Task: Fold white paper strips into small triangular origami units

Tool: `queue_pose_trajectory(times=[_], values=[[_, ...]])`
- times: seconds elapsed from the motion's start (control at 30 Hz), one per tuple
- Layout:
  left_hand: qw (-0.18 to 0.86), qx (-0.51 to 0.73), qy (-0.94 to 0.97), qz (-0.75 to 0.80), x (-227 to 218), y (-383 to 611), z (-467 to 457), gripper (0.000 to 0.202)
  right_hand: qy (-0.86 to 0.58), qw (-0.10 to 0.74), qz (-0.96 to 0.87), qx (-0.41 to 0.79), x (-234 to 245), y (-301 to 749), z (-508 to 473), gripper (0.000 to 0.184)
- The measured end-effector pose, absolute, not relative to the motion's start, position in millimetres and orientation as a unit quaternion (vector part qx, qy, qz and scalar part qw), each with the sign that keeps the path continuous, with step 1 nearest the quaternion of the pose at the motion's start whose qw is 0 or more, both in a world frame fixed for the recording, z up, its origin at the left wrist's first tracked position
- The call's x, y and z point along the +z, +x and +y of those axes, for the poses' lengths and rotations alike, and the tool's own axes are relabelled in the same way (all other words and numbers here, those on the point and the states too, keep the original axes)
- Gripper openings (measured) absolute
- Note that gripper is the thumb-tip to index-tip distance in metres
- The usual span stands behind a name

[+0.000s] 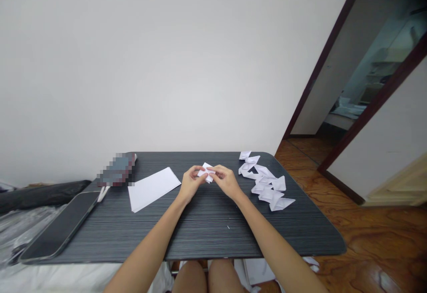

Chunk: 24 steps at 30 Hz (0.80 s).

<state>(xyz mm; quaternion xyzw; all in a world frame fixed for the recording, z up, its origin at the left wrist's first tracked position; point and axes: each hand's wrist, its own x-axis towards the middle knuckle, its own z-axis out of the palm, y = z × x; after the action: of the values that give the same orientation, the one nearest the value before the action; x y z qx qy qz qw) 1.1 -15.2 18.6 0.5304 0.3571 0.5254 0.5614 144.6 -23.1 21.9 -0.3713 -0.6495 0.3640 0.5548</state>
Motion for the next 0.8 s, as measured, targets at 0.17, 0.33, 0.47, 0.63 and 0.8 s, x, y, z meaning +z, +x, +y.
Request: queue_pose_trajectory(times=[0.17,0.33,0.47,0.63,0.8], values=[[0.588,0.541,0.509,0.318,19,3,-15,0.054,-0.375,0.553,-0.568,0.480,25,148,-19,0.041],[0.641,0.532,0.460,0.307,19,3,-14,0.056,-0.386,0.535,-0.540,0.523,26,155,-18,0.029],[0.663,0.535,0.430,0.299,20,3,-14,0.046,-0.353,0.526,-0.557,0.538,27,158,-18,0.036],[0.671,0.524,0.431,0.298,21,3,-16,0.044,-0.372,0.515,-0.644,0.425,25,156,-17,0.031],[0.674,0.505,0.447,0.301,19,7,-17,0.058,-0.435,0.546,-0.629,0.341,16,151,-12,0.024]])
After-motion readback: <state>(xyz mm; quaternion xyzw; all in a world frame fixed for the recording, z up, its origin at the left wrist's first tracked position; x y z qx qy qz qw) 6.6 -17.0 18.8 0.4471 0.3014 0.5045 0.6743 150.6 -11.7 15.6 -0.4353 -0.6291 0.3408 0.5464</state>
